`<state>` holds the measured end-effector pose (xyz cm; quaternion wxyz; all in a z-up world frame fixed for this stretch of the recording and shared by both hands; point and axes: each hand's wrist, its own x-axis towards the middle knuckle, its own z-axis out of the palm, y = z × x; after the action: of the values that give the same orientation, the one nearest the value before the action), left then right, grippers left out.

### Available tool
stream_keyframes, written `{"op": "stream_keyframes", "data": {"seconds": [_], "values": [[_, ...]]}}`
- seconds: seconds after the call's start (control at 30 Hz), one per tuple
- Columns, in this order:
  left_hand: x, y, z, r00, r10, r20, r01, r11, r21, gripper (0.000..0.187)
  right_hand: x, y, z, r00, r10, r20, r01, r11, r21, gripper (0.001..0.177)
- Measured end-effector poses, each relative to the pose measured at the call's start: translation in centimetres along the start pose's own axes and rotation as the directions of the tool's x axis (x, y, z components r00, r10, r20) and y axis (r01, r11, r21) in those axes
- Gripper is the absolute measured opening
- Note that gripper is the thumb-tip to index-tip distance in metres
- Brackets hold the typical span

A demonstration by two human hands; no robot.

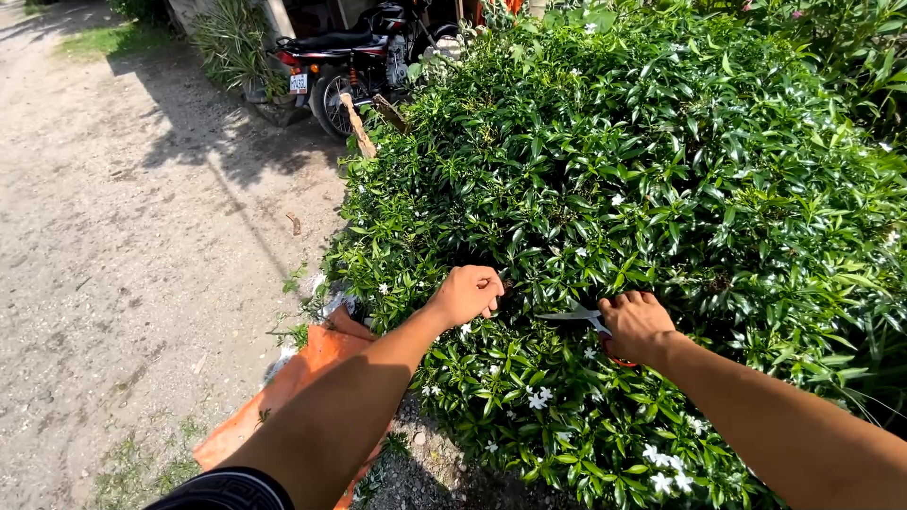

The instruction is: Trimming a green bush with white flowers using a pair of scissors.

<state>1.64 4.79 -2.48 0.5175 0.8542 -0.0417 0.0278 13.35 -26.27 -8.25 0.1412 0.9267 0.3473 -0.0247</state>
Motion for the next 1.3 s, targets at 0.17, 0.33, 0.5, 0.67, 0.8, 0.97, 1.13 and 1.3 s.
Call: {"op": "stream_keyframes", "data": {"seconds": [0.17,0.33,0.5,0.67,0.8,0.97,1.13,1.3], "values": [[0.9,-1.8,-0.3,0.993,-0.06,0.105,0.063,0.998,-0.03,0.024,-1.2,-2.9,-2.5,0.999,-0.04,0.034,0.032,0.976,0.216,0.021],[0.2,-2.2,1.0,0.811,-0.365,0.458,0.366,0.926,0.092,0.029,-6.6,-1.1,-4.8,0.993,-0.109,0.037,0.089,0.931,0.354,0.028],[-0.4,-3.9,3.8,0.753,-0.461,0.469,0.429,0.885,0.18,0.036,-14.8,1.0,-7.7,0.928,-0.107,0.357,-0.033,0.931,0.364,0.059],[-2.3,0.8,6.2,0.68,-0.526,0.51,0.478,0.846,0.236,0.051,-19.9,-2.1,-5.7,0.927,-0.043,0.373,-0.038,0.977,0.207,0.081],[-4.5,4.6,9.7,0.645,-0.545,0.536,0.395,0.838,0.376,0.076,-21.1,-6.2,-3.7,0.943,0.026,0.331,-0.141,0.934,0.329,0.072],[-1.3,-6.5,14.1,0.768,-0.389,0.509,0.314,0.921,0.231,0.035,-23.3,-7.5,1.1,0.902,0.095,0.421,-0.302,0.835,0.459,0.066],[-1.2,-6.6,12.8,0.819,-0.37,0.439,0.323,0.929,0.179,0.023,-26.1,-5.6,18.9,0.949,0.12,0.293,-0.262,0.815,0.517,0.056],[-1.1,-5.8,13.2,0.844,-0.407,0.35,0.394,0.913,0.11,0.022,-28.5,-9.2,15.6,0.867,0.233,0.44,-0.468,0.681,0.563,0.069]]}}
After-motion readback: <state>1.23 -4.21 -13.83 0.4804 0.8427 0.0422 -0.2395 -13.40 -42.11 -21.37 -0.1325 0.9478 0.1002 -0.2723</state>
